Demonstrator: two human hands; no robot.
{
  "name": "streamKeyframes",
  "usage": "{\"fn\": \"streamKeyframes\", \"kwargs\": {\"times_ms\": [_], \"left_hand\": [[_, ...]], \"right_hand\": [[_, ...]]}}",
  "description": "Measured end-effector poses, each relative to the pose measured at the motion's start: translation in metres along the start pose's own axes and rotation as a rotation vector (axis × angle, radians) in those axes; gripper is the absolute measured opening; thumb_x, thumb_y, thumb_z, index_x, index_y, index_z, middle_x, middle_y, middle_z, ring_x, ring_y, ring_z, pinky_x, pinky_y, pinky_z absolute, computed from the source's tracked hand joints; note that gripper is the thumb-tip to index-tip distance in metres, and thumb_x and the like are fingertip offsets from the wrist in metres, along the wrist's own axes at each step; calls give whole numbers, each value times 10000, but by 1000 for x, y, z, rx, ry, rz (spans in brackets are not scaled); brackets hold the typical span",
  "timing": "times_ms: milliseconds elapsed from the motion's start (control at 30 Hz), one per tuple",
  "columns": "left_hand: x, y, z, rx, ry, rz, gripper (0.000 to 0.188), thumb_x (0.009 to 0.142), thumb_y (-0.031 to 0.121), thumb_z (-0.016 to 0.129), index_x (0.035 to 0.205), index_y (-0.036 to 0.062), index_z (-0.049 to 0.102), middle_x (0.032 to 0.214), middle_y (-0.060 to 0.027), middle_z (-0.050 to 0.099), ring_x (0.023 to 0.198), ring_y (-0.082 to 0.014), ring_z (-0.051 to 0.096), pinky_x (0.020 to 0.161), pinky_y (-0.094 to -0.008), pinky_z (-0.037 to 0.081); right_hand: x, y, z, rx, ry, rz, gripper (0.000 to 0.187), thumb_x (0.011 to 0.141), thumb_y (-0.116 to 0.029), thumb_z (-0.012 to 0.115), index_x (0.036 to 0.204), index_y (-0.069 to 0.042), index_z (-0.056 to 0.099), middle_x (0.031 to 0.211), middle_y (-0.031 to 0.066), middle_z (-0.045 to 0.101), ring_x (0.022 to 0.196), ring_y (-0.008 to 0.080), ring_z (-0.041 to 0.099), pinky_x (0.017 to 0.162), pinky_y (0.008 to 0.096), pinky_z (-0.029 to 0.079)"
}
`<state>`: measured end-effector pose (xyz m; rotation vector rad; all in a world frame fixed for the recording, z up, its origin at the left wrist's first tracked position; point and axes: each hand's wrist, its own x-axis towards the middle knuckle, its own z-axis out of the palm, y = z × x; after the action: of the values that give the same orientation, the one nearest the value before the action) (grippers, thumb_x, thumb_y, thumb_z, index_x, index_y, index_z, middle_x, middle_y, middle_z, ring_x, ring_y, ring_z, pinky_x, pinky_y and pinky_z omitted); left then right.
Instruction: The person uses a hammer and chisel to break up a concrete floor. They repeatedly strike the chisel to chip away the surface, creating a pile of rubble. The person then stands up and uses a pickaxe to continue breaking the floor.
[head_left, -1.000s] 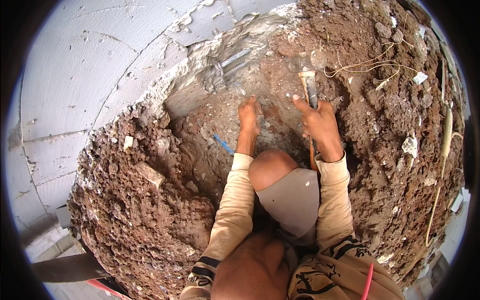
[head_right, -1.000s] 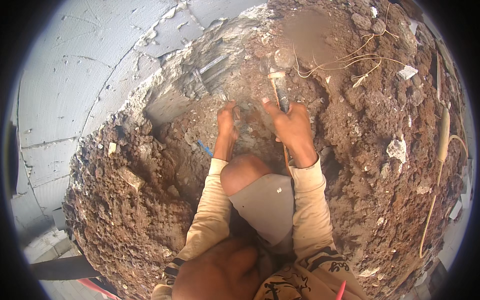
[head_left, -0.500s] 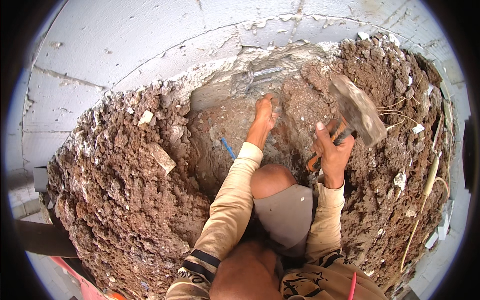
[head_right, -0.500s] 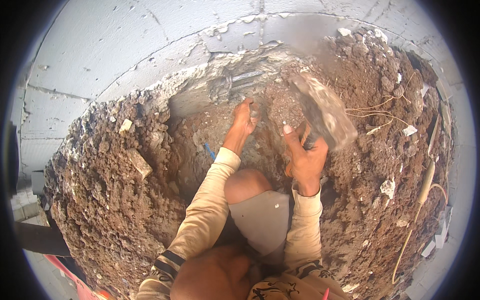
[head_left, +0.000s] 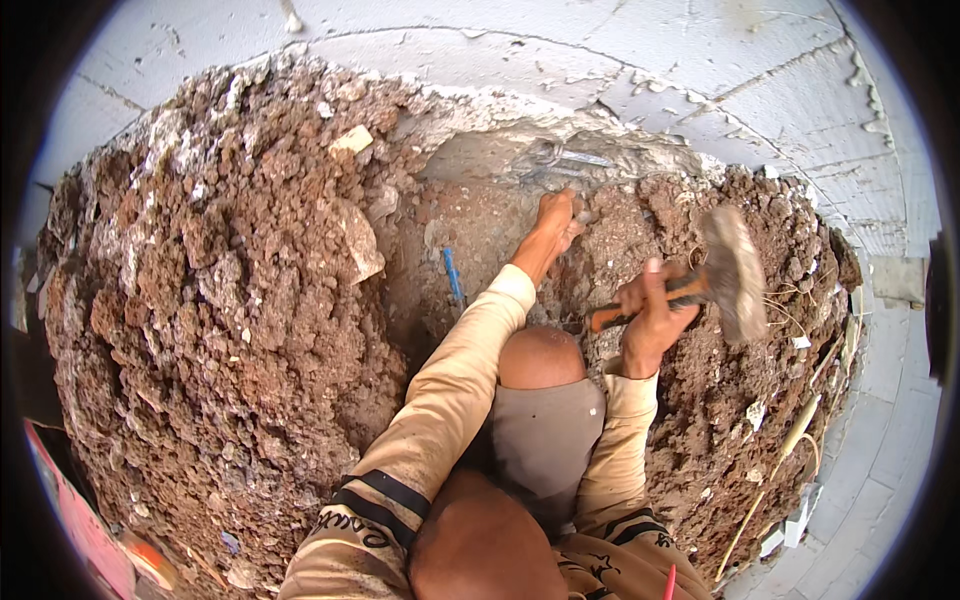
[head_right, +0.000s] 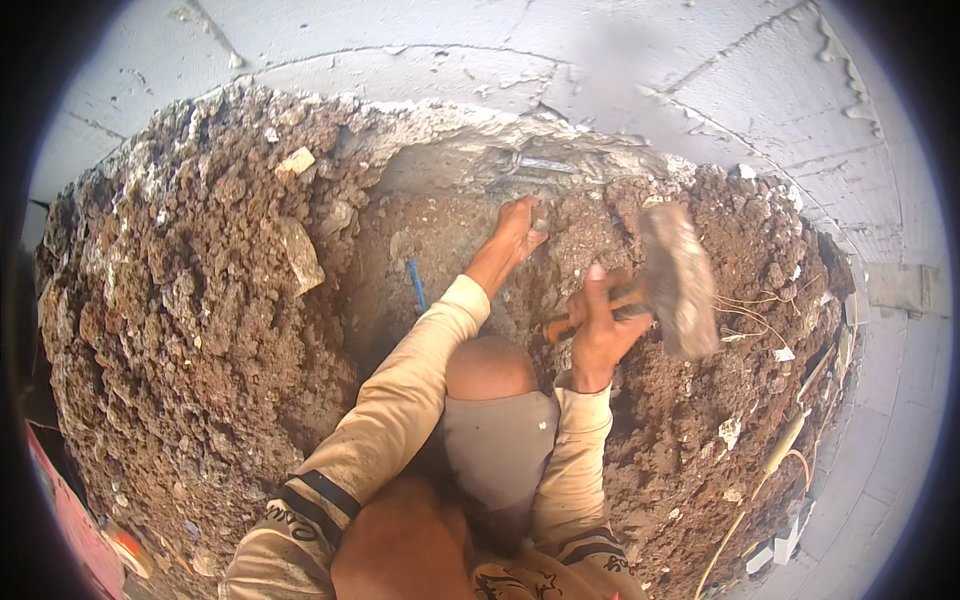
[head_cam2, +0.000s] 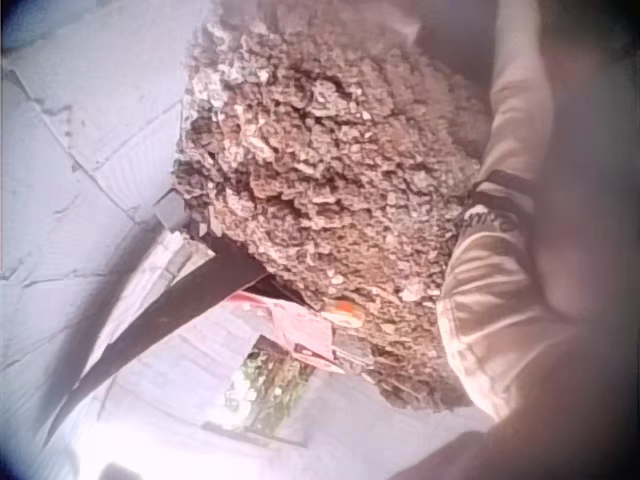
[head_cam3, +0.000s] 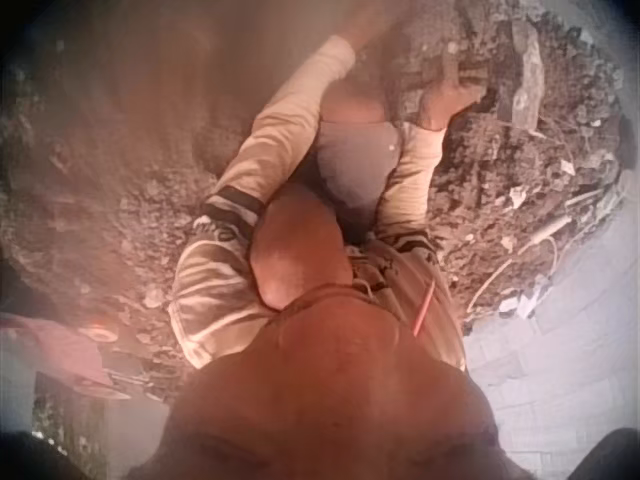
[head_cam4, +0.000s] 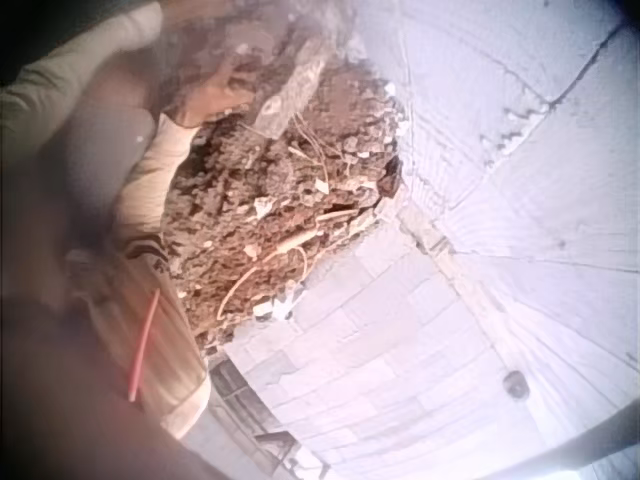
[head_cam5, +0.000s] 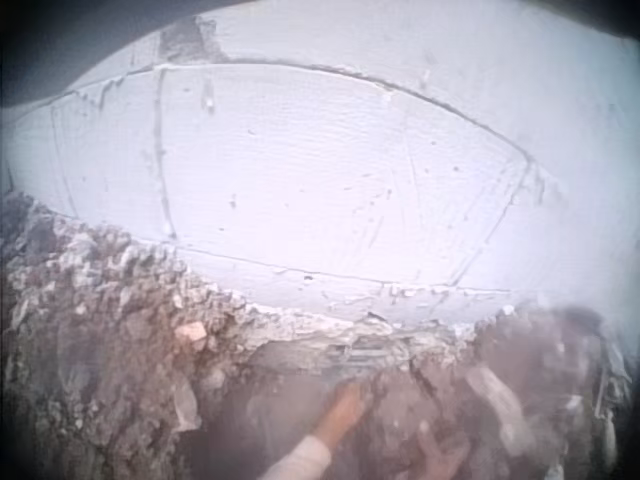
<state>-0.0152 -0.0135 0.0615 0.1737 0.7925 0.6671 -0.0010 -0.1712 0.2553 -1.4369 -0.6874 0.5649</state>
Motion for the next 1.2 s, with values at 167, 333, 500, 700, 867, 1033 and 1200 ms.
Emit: {"fn": "streamKeyframes", "kwargs": {"times_ms": [167,333,500,700,867,1033,1200], "left_hand": [[-6,5,30,-133,112,18,127,955,129,525,929,6,507,730,-89,513,402,-130,374,326,-263,274],[1,15,21,-130,17,15,114,935,91,510,859,6,508,647,-89,477,391,-137,359,331,-272,241],[6,3,16,-230,120,15,99,937,80,494,867,10,492,666,-94,473,399,-127,330,336,-278,235],[12,8,50,-260,30,61,108,966,138,509,936,43,552,728,-84,562,469,-155,438,365,-318,326],[23,23,15,-306,-5,1,154,966,165,508,863,61,459,581,-39,426,368,-124,307,356,-289,235],[23,16,18,-337,-42,2,203,992,224,544,971,106,381,631,-33,397,412,-122,355,346,-284,255],[4,8,45,-234,116,13,174,956,207,575,1043,75,501,654,-58,505,415,-128,432,357,-280,315]], "right_hand": [[-2,56,6,23,44,-2,274,917,-113,566,665,-102,458,496,-12,419,420,90,395,392,263,364],[6,88,-17,-321,-105,501,166,870,-128,671,764,-30,589,564,28,507,422,125,433,401,310,345],[15,-39,-8,51,-54,-332,369,958,-164,558,624,-133,404,493,1,403,407,113,368,418,303,336],[38,136,-50,-485,-74,272,215,839,-177,678,747,4,606,530,44,502,423,161,466,420,344,385],[8,16,11,-251,-85,329,271,899,-131,669,700,-98,488,507,-31,413,399,80,362,385,271,272],[17,-48,35,175,-75,-355,382,965,-109,558,643,-124,354,496,-27,314,417,70,286,431,264,312],[42,121,-26,-705,-187,458,237,796,-205,680,775,21,613,547,58,522,475,184,451,465,362,378]]}}
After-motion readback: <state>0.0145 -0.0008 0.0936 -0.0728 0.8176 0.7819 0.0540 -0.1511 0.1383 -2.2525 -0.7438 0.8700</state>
